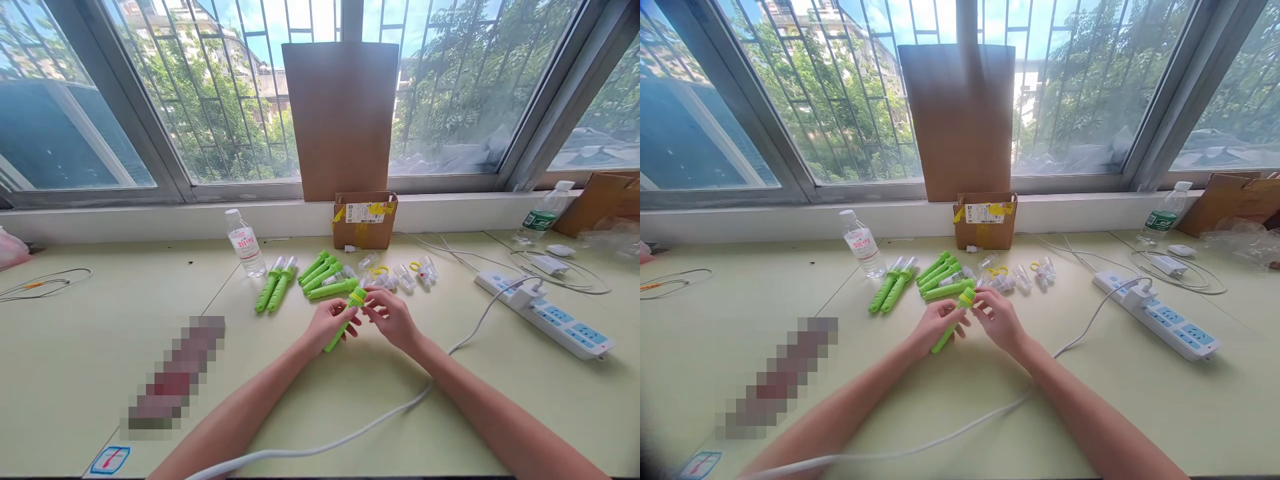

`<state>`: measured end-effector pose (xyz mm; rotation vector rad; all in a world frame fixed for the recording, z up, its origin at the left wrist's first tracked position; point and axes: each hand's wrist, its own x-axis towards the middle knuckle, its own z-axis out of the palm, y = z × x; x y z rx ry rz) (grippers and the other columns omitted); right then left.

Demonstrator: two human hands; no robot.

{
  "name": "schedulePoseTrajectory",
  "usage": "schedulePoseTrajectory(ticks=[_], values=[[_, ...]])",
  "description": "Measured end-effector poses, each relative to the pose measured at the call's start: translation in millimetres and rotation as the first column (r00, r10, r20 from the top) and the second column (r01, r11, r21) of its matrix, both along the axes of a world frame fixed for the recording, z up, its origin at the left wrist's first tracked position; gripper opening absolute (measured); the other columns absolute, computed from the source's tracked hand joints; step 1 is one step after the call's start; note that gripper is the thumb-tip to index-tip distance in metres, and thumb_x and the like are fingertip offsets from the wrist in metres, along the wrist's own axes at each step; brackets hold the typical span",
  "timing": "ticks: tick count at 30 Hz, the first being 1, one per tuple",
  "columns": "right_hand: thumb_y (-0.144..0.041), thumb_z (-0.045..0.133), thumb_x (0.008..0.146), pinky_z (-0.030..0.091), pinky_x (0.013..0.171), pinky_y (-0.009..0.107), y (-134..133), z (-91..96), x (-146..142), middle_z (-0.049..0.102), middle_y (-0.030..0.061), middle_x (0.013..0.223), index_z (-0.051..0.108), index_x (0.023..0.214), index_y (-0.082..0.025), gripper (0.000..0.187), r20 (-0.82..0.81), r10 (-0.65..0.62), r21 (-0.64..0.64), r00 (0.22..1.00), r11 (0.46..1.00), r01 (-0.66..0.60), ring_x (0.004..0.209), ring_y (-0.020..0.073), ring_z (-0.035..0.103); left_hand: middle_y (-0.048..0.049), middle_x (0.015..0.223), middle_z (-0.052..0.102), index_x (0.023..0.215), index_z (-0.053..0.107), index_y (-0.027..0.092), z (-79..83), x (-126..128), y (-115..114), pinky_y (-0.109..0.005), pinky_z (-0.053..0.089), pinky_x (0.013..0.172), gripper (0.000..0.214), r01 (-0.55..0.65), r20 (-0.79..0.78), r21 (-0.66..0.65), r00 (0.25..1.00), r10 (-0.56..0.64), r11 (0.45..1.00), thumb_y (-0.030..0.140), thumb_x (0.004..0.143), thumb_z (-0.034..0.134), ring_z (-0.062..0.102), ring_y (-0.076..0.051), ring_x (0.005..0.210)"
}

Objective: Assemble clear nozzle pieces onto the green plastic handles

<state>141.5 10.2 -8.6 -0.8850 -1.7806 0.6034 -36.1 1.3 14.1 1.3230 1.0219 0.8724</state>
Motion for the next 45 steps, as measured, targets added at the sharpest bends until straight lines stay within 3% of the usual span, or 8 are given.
schedulePoseTrajectory(ticks=[3, 9, 18, 27, 32, 37, 41, 45], values=[[-0.033, 0.056, 0.087, 0.059, 0.051, 0.029, 0.9, -1.0, 1.1, 0.058, 0.0103, 0.113, 0.061, 0.092, -0.02, 0.014, -0.003, 0.001, 0.001, 1.0, 1.0, -0.001, 0.069, 0.0138, 0.065, -0.0095, 0.081, 0.068, 0.088, 0.06, 0.012, 0.5, -0.6, 0.6, -0.02, 0.043, 0.044, 0.046, 0.046, 0.012, -0.007, 0.999, -0.046, 0.999, 0.057, 0.076, 0.061, 0.065, -0.016, 0.058], [-0.033, 0.058, 0.086, 0.059, 0.05, 0.027, 1.2, -0.1, 2.3, 0.058, 0.0093, 0.112, 0.062, 0.091, -0.021, 0.014, -0.012, 0.003, -0.015, 1.0, 1.0, -0.003, 0.069, 0.0134, 0.065, -0.0025, 0.065, 0.063, 0.085, 0.06, 0.014, -1.8, -1.0, 1.2, -0.019, 0.033, 0.036, 0.051, 0.08, 0.014, -0.021, 0.997, -0.079, 0.997, 0.063, 0.079, 0.05, 0.049, -0.008, 0.037], [-0.033, 0.061, 0.085, 0.058, 0.049, 0.026, -3.0, 2.8, -4.5, 0.057, 0.0092, 0.113, 0.061, 0.09, -0.02, 0.014, -0.045, 0.013, -0.028, 0.999, 1.0, -0.015, 0.069, 0.0132, 0.065, 0.0012, 0.05, 0.056, 0.08, 0.054, 0.016, -6.2, -3.2, 2.6, -0.019, 0.026, 0.03, 0.057, 0.125, 0.132, -0.15, 0.986, -0.105, 0.981, 0.07, 0.082, 0.037, 0.036, -0.006, 0.027], [-0.034, 0.062, 0.084, 0.059, 0.048, 0.026, -4.2, 3.9, -4.5, 0.058, 0.0096, 0.114, 0.063, 0.089, -0.02, 0.015, -0.042, -0.013, 0.0, 0.999, 1.0, 0.013, 0.066, 0.0121, 0.065, 0.0072, 0.043, 0.046, 0.076, 0.044, 0.019, -0.5, -1.5, -1.5, -0.017, 0.023, 0.028, 0.05, 0.169, 0.083, -0.144, 0.984, -0.158, 0.975, 0.068, 0.078, 0.05, 0.028, -0.004, 0.026], [-0.03, 0.061, 0.084, 0.059, 0.049, 0.026, -6.4, 1.5, -4.8, 0.059, 0.009, 0.114, 0.065, 0.09, -0.022, 0.011, -0.031, -0.028, 0.054, 0.999, 0.998, 0.03, 0.067, 0.0126, 0.065, 0.0079, 0.04, 0.044, 0.072, 0.041, 0.019, -0.3, -4.7, 0.9, -0.017, 0.02, 0.027, 0.048, 0.23, 0.09, -0.17, 0.972, -0.217, 0.958, 0.065, 0.081, 0.049, 0.026, -0.004, 0.025], [-0.031, 0.063, 0.083, 0.06, 0.055, 0.031, -6.2, -1.5, -4.0, 0.058, 0.012, 0.12, 0.065, 0.093, -0.021, 0.015, 0.114, -0.086, 0.147, 0.99, 0.987, 0.069, 0.066, 0.0136, 0.064, 0.0074, 0.041, 0.044, 0.072, 0.044, 0.018, -0.2, -6.9, 0.9, -0.017, 0.02, 0.027, 0.047, 0.249, 0.11, -0.139, 0.966, -0.235, 0.958, 0.064, 0.082, 0.047, 0.026, -0.004, 0.025], [-0.031, 0.06, 0.084, 0.058, 0.061, 0.033, -4.3, -2.3, 1.0, 0.057, 0.0118, 0.122, 0.065, 0.103, -0.022, 0.022, 0.187, 0.013, 0.161, 0.982, 0.986, -0.044, 0.071, 0.0152, 0.064, 0.0065, 0.041, 0.046, 0.076, 0.048, 0.017, 0.7, -7.2, -1.8, -0.016, 0.02, 0.028, 0.045, 0.266, 0.078, -0.074, 0.962, -0.261, 0.961, 0.061, 0.084, 0.047, 0.029, -0.004, 0.026], [-0.038, 0.052, 0.089, 0.057, 0.064, 0.033, -3.9, 0.3, 4.9, 0.058, 0.0106, 0.121, 0.063, 0.113, -0.024, 0.029, -0.03, 0.125, 0.062, 0.992, 0.991, -0.123, 0.074, 0.0155, 0.065, 0.0058, 0.039, 0.046, 0.072, 0.046, 0.017, 1.1, -7.4, -1.5, -0.016, 0.021, 0.029, 0.045, 0.258, 0.089, -0.047, 0.963, -0.253, 0.965, 0.06, 0.085, 0.047, 0.03, -0.004, 0.026]])
